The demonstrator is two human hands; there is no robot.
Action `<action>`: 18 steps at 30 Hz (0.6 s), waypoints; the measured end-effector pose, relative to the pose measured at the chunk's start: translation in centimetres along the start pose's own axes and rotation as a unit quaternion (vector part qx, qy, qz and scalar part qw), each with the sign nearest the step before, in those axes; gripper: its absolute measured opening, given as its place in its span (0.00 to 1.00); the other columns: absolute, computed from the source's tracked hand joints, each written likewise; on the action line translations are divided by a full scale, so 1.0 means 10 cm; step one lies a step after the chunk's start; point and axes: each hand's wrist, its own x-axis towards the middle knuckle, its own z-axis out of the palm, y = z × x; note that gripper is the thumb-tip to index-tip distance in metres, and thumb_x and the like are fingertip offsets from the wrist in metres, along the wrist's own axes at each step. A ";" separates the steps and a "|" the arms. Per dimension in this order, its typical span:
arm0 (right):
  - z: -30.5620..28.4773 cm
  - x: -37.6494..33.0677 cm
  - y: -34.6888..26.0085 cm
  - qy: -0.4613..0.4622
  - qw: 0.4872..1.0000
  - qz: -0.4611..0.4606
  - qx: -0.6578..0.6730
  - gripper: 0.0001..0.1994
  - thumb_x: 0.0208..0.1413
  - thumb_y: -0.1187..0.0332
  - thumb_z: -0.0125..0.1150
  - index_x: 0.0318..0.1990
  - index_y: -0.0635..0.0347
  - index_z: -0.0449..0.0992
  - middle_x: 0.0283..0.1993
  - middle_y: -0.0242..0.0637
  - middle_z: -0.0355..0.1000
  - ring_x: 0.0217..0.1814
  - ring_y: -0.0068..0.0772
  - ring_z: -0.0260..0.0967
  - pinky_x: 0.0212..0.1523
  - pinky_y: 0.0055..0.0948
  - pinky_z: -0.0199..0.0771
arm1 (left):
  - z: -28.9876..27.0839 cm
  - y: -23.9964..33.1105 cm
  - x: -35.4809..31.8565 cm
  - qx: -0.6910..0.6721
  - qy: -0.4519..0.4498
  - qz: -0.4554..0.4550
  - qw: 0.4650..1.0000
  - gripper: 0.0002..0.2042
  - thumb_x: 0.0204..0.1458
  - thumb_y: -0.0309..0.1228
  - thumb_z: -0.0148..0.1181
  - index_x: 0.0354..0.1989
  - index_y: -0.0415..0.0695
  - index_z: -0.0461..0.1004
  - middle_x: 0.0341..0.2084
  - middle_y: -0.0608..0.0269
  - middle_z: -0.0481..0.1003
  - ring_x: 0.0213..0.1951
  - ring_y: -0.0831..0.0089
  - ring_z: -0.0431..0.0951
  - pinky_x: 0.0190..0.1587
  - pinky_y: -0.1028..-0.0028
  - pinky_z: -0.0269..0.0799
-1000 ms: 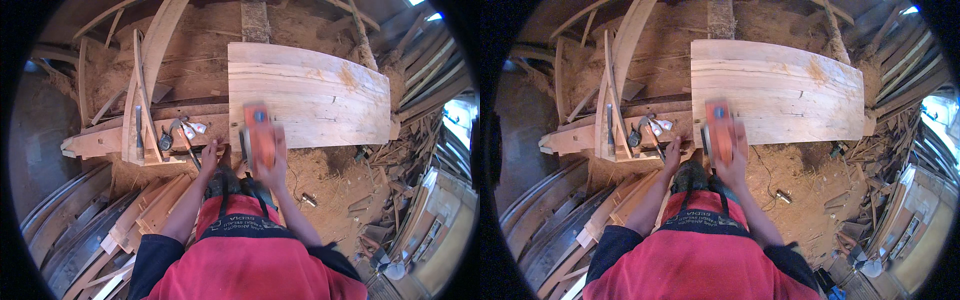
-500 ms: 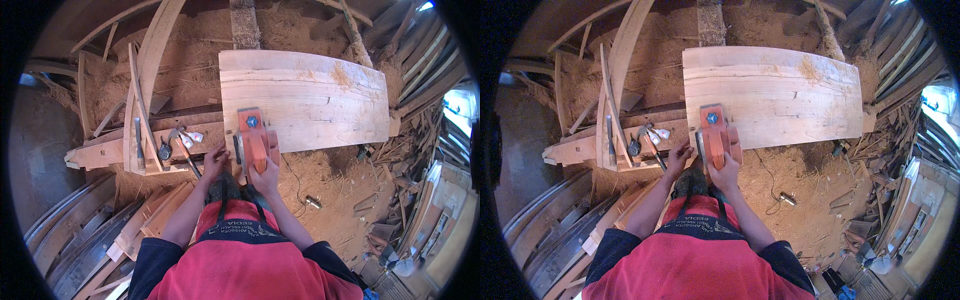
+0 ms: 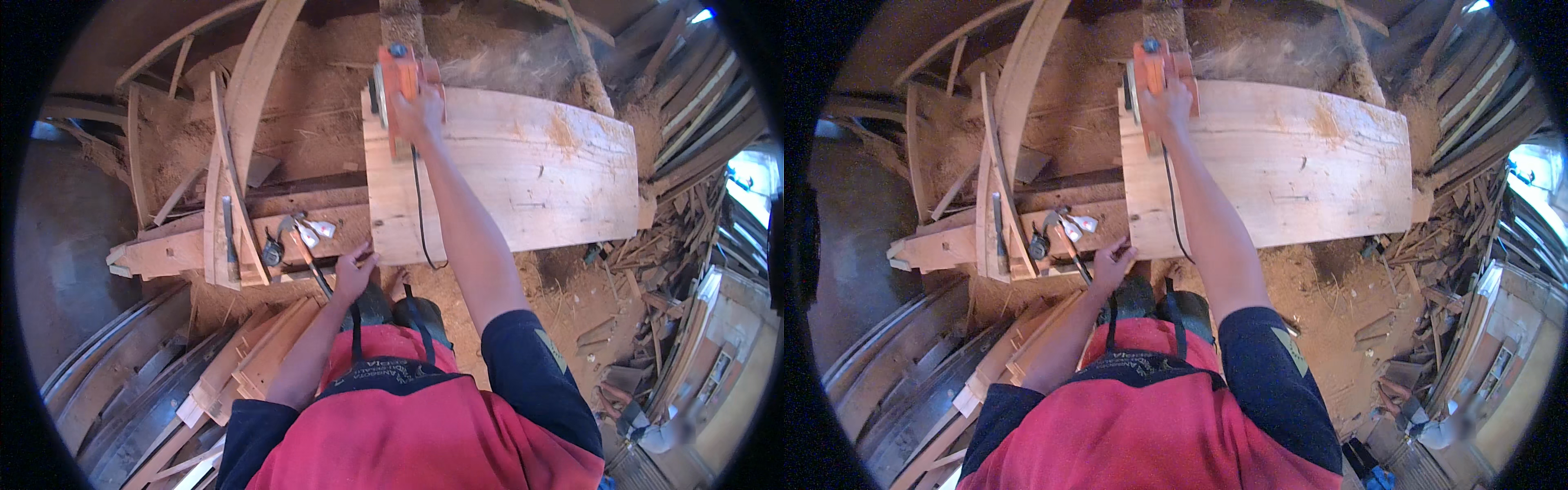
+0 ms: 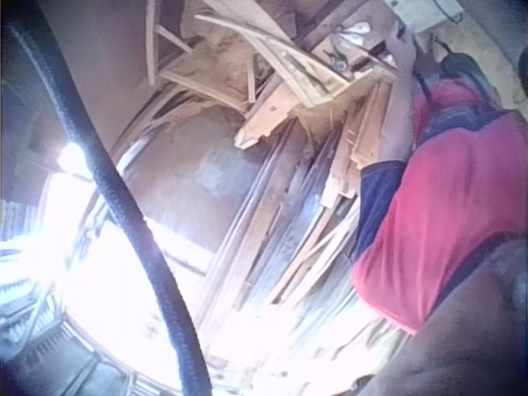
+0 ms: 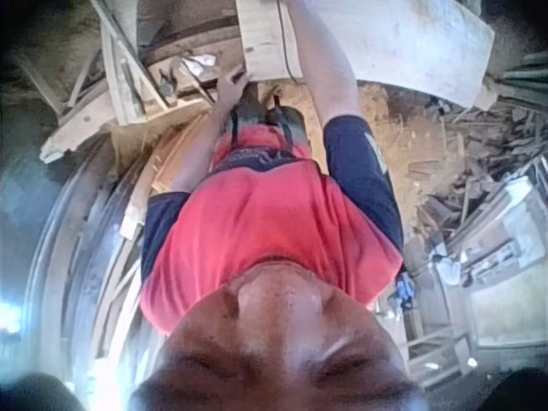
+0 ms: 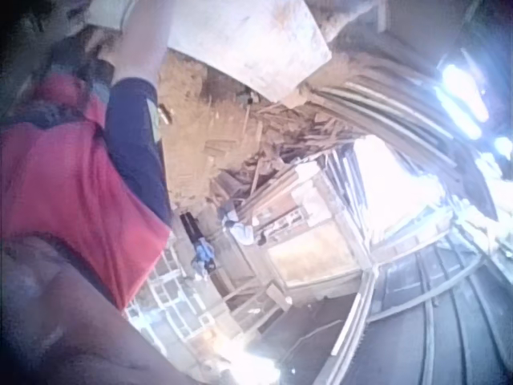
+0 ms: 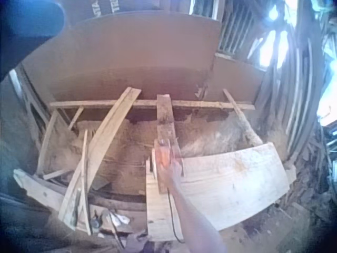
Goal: The person sands the surface of a wood plank using a power sander, turning the plank over to sand multiple sides.
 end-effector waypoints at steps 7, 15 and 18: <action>-0.90 -1.41 0.20 -0.030 0.995 -0.069 0.071 0.18 0.50 0.62 0.63 0.45 0.66 0.78 0.44 0.56 0.77 0.47 0.57 0.75 0.48 0.46 0.75 | -0.22 0.09 0.27 -0.176 0.023 -0.019 0.984 0.30 0.60 0.36 0.63 0.68 0.33 0.63 0.54 0.47 0.76 0.52 0.65 0.79 0.56 0.70 0.73; -2.08 -3.99 0.59 -0.140 0.954 0.243 0.107 0.12 0.48 0.71 0.65 0.41 0.65 0.78 0.31 0.42 0.79 0.34 0.34 0.78 0.38 0.34 0.76 | -0.12 0.39 0.80 -0.006 0.044 0.049 0.998 0.32 0.61 0.36 0.62 0.70 0.37 0.60 0.61 0.45 0.72 0.58 0.68 0.75 0.60 0.71 0.68; -2.02 -3.78 0.48 -0.127 0.953 0.244 0.126 0.12 0.49 0.71 0.65 0.40 0.66 0.78 0.31 0.42 0.78 0.34 0.31 0.77 0.37 0.34 0.76 | -0.07 0.68 0.71 -0.026 0.006 0.017 0.999 0.31 0.61 0.33 0.61 0.70 0.36 0.60 0.59 0.48 0.74 0.57 0.69 0.76 0.60 0.71 0.69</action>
